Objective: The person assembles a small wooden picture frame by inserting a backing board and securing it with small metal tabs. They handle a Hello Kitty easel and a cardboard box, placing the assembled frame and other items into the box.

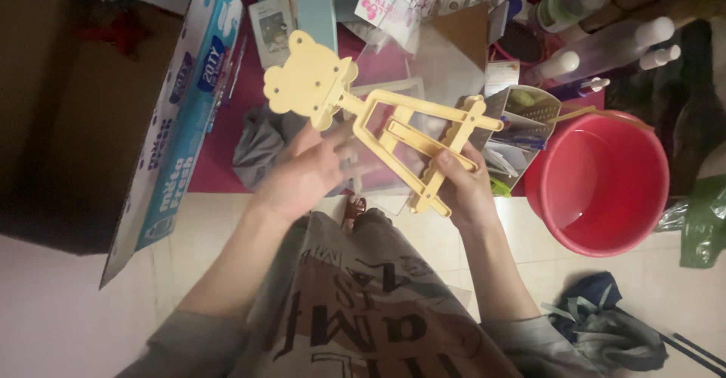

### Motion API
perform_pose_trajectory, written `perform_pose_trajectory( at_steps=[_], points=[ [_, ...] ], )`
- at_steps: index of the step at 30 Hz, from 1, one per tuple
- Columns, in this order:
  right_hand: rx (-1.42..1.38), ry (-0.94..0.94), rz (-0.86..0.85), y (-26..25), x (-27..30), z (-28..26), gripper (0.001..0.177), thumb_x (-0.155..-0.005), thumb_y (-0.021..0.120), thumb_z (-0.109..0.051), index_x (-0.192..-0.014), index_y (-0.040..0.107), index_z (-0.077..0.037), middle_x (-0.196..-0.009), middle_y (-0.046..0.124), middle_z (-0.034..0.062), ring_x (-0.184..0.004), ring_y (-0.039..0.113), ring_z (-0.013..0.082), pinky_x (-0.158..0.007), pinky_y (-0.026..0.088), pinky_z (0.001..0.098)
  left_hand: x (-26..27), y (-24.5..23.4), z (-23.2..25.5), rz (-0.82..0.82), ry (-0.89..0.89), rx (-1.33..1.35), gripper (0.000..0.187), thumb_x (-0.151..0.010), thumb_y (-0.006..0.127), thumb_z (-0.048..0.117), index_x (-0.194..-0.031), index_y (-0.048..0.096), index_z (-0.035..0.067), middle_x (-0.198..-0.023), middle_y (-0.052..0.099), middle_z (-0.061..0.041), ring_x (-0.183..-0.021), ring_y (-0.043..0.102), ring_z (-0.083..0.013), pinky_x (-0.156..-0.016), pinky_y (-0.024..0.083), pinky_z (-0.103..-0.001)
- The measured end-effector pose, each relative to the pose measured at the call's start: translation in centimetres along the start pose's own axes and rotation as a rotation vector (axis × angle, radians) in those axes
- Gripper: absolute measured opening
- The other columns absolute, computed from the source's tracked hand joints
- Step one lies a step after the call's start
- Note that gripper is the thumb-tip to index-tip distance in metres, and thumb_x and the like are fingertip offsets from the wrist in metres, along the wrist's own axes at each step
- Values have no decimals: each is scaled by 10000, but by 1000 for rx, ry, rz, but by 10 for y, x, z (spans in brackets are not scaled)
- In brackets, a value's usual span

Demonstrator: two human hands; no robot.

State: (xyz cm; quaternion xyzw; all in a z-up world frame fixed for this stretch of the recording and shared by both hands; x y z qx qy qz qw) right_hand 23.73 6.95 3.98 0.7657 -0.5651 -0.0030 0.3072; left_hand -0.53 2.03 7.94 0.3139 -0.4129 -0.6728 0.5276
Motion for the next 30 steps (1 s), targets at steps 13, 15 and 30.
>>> perform_pose_trajectory(
  at_steps=[13, 15, 30],
  points=[
    [-88, 59, -186, 20, 6, -17, 502, -1015, 727, -185, -1454, 536, -36, -1174, 661, 75, -1021, 653, 183, -828, 525, 343, -2, -1, 12, 258, 44, -80, 572, -972, 518, -23, -1522, 399, 81, -1423, 607, -168, -1276, 639, -342, -1037, 577, -557],
    [-48, 76, -137, 18, 8, -17, 500, -980, 717, -170, -1425, 535, -35, -1186, 665, 58, -1041, 663, 178, -891, 565, 376, -2, 0, 12, 268, 36, -80, 539, -984, 519, -26, -1511, 425, 44, -1421, 609, -174, -1282, 638, -351, -1041, 579, -562],
    [134, -99, 234, 29, 12, -15, 508, -944, 655, -21, -1427, 499, -14, -1165, 674, 117, -1035, 703, 201, -854, 618, 326, -8, -1, -6, 264, 83, -64, 603, -941, 558, -84, -1514, 422, 50, -1398, 594, -216, -1223, 645, -326, -1070, 563, -558]
  ],
)
Point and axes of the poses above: each hand's wrist, its own x-axis away from the middle knuckle, its own y-axis out of the palm, z = x × y, the point moved 5 cm from there along -x, towards the middle knuckle
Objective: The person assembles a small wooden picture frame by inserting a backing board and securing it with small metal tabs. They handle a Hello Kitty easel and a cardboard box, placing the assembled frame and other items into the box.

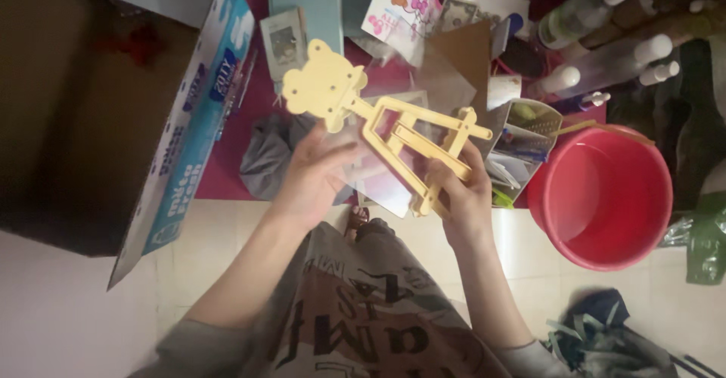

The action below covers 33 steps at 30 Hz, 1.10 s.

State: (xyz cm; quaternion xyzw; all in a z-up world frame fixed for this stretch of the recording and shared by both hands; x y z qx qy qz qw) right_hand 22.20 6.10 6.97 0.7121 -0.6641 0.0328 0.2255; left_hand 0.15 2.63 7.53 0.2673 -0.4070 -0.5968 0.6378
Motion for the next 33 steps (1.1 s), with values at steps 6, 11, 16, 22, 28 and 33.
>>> perform_pose_trajectory(
  at_steps=[6, 11, 16, 22, 28, 33],
  points=[
    [-88, -7, 42, -1, 7, 11, 527, -924, 610, -57, -1431, 467, -39, -1161, 676, 88, -1018, 737, 160, -808, 626, 308, 9, 11, -20, 43, 65, -110, 600, -958, 636, -19, -1525, 451, 41, -1464, 581, -83, -1203, 619, -149, -1044, 525, -314],
    [66, -26, 10, -6, 2, 14, 615, -1003, 683, -74, -1581, 477, -25, -1057, 607, 147, -775, 560, 156, -616, 455, 274, 5, 14, -18, 160, 12, -340, 526, -975, 625, 54, -1464, 456, -37, -1337, 609, -161, -1107, 680, -175, -869, 598, -336],
    [731, -440, 198, 1, 2, -11, 833, -835, 850, -181, -1493, 371, -1, -1306, 466, 191, -1115, 595, 285, -895, 552, 399, -3, 14, -9, 119, 138, -437, 606, -981, 620, 71, -1535, 387, -7, -1476, 542, -92, -1181, 638, -182, -971, 572, -312],
    [1051, -659, -165, 37, 2, -42, 981, -759, 922, -215, -1562, 397, -10, -1474, 383, 260, -1385, 425, 397, -1117, 452, 486, -4, 10, -11, 31, 163, -709, 582, -1035, 618, 58, -1582, 421, 21, -1472, 555, -170, -1223, 622, -205, -1007, 568, -336],
    [1006, -607, -187, 48, -18, -38, 799, -721, 888, -210, -1425, 560, -21, -1346, 508, 159, -1263, 571, 320, -1062, 520, 404, -6, 15, -9, -22, -48, -625, 622, -1003, 580, 81, -1591, 380, 121, -1262, 629, -178, -1072, 696, -192, -821, 672, -345],
    [910, -660, -90, 41, -25, -32, 775, -740, 899, -236, -1406, 563, -30, -1349, 500, 167, -1234, 604, 300, -1024, 548, 376, 0, 23, 1, -64, -96, -782, 581, -1014, 544, 118, -1574, 391, 132, -1260, 689, -152, -1012, 743, -189, -782, 653, -315]
  ],
)
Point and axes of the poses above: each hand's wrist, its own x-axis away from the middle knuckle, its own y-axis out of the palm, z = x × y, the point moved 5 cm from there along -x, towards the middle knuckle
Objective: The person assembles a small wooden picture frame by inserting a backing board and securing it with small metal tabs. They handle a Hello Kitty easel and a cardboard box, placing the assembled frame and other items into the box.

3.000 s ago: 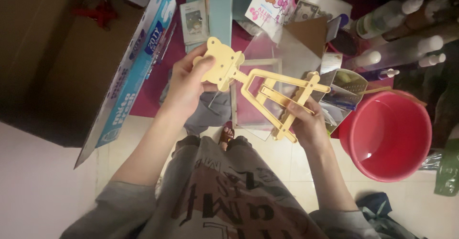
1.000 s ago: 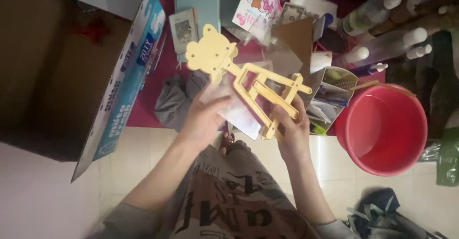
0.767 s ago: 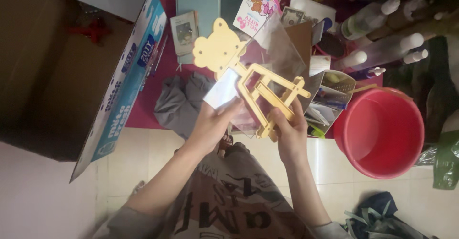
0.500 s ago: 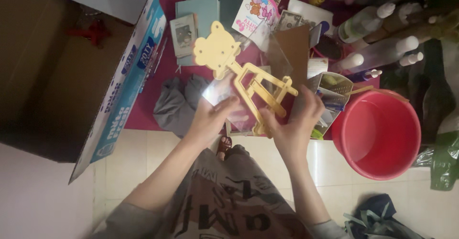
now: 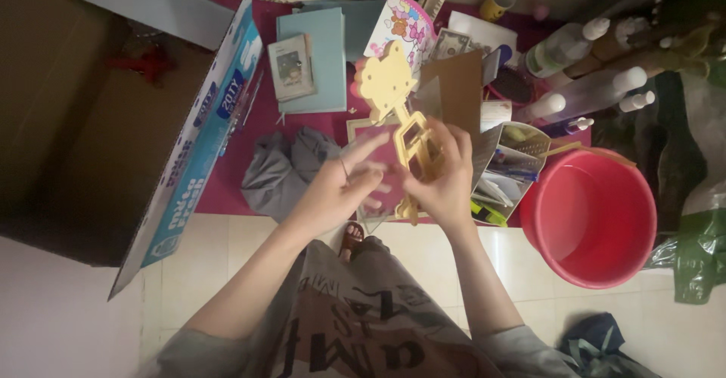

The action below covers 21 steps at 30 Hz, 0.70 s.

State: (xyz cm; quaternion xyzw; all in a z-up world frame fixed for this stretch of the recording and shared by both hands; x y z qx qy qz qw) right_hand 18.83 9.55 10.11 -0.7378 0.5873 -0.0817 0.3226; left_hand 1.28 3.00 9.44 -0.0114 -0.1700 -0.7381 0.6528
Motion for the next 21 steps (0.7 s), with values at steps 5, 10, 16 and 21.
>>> perform_pose_trajectory(
  at_steps=[5, 10, 16, 21],
  points=[
    [51, -23, 41, 6, 8, -1, 809, -745, 917, -235, -1445, 565, -32, -1363, 515, 165, -1275, 577, 303, -1040, 523, 404, 7, -2, 9, 10, 23, -101, 590, -1013, 535, 133, -1580, 373, 149, -1296, 687, -143, -1020, 751, -181, -814, 647, -303],
    [-42, 19, 51, 8, 15, -8, 814, -777, 904, -226, -1478, 535, -39, -1378, 508, 147, -1279, 563, 292, -1039, 537, 405, 17, -1, 25, -5, 5, -390, 568, -1050, 548, 132, -1596, 391, 143, -1128, 758, -187, -909, 728, -181, -777, 616, -317],
    [-553, 184, 99, -4, 2, -1, 763, -860, 774, -224, -1535, 438, -106, -1368, 481, 161, -1245, 581, 306, -1058, 551, 452, 41, -8, 35, 35, -139, -501, 574, -1002, 550, 125, -1556, 419, 206, -1104, 798, -65, -676, 737, -132, -606, 619, -280],
    [-1541, 533, -60, -9, 13, 20, 707, -925, 594, -527, -1452, 547, -58, -1306, 585, 221, -1172, 641, 392, -1068, 522, 562, 71, -59, 55, 117, 31, -344, 549, -978, 561, 28, -1508, 494, 153, -1113, 805, -70, -839, 800, -145, -703, 632, -294]
  ],
)
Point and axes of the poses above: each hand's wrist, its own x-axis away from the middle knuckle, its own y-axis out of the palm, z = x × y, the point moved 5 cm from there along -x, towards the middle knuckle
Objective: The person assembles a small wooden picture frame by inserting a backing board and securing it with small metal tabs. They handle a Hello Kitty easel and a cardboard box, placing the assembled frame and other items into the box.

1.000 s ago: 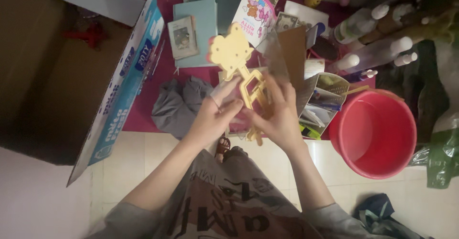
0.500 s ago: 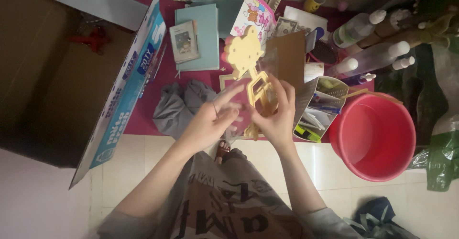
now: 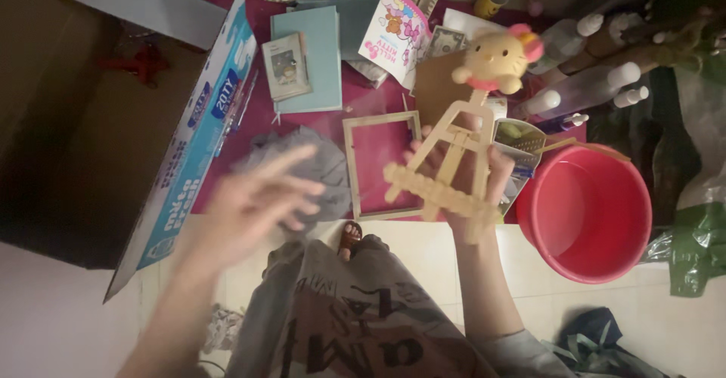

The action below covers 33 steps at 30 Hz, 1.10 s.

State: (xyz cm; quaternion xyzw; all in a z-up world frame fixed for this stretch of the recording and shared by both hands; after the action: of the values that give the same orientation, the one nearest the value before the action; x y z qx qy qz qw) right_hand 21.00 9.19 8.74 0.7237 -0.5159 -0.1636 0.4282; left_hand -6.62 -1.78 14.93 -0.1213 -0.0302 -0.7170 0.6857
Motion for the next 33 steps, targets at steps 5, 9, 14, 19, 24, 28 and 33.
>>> perform_pose_trajectory(
  at_steps=[5, 9, 14, 19, 24, 28, 33],
  points=[
    [-364, 185, -297, -13, -3, 10, 559, -1026, 586, -474, -1484, 554, -156, -1343, 592, 246, -1187, 633, 424, -1064, 514, 592, -4, -63, -32, -7, -142, 511, 528, -913, 505, -3, -1438, 561, -30, -990, 796, -223, -754, 782, -279, -557, 620, -327],
    [-367, 288, -323, -22, -7, 17, 578, -1024, 593, -469, -1508, 552, -155, -1389, 581, 291, -1194, 627, 457, -1049, 525, 606, -24, -63, -48, -244, 93, 725, 528, -939, 479, 21, -1444, 511, -131, -989, 745, -293, -761, 775, -311, -543, 619, -362],
    [-487, 360, -405, -14, -9, 19, 618, -1005, 590, -427, -1528, 534, -103, -1378, 571, 343, -1202, 620, 499, -979, 535, 647, -44, -53, -61, -240, -31, 617, 553, -891, 475, 17, -1421, 555, -120, -965, 751, -284, -718, 757, -292, -521, 591, -343],
    [-494, 363, -421, -11, -5, 16, 607, -1020, 563, -437, -1521, 535, -96, -1371, 567, 354, -1232, 620, 481, -1009, 523, 671, -54, -47, -46, -251, -30, 613, 557, -881, 460, 19, -1406, 576, -128, -942, 752, -284, -679, 740, -288, -518, 580, -334],
    [-507, 372, -439, -15, -2, 16, 555, -1076, 511, -439, -1477, 538, -57, -1333, 569, 364, -1245, 619, 479, -1010, 534, 656, -59, -51, -38, -278, -46, 629, 577, -872, 454, 52, -1403, 574, -141, -938, 738, -294, -677, 733, -292, -542, 582, -326],
    [-541, 361, -441, -16, -5, 16, 600, -1055, 518, -437, -1523, 537, -62, -1382, 555, 371, -1239, 611, 490, -997, 531, 667, -60, -54, -35, -260, -33, 588, 597, -857, 452, 58, -1405, 570, -148, -933, 734, -300, -671, 726, -295, -535, 579, -325],
    [-559, 361, -471, -15, -8, 16, 601, -1048, 522, -437, -1528, 533, -75, -1387, 544, 364, -1239, 614, 485, -1013, 534, 661, -60, -53, -37, -248, -6, 579, 581, -869, 455, 43, -1401, 558, -166, -947, 731, -312, -672, 727, -307, -534, 582, -331]
  ],
)
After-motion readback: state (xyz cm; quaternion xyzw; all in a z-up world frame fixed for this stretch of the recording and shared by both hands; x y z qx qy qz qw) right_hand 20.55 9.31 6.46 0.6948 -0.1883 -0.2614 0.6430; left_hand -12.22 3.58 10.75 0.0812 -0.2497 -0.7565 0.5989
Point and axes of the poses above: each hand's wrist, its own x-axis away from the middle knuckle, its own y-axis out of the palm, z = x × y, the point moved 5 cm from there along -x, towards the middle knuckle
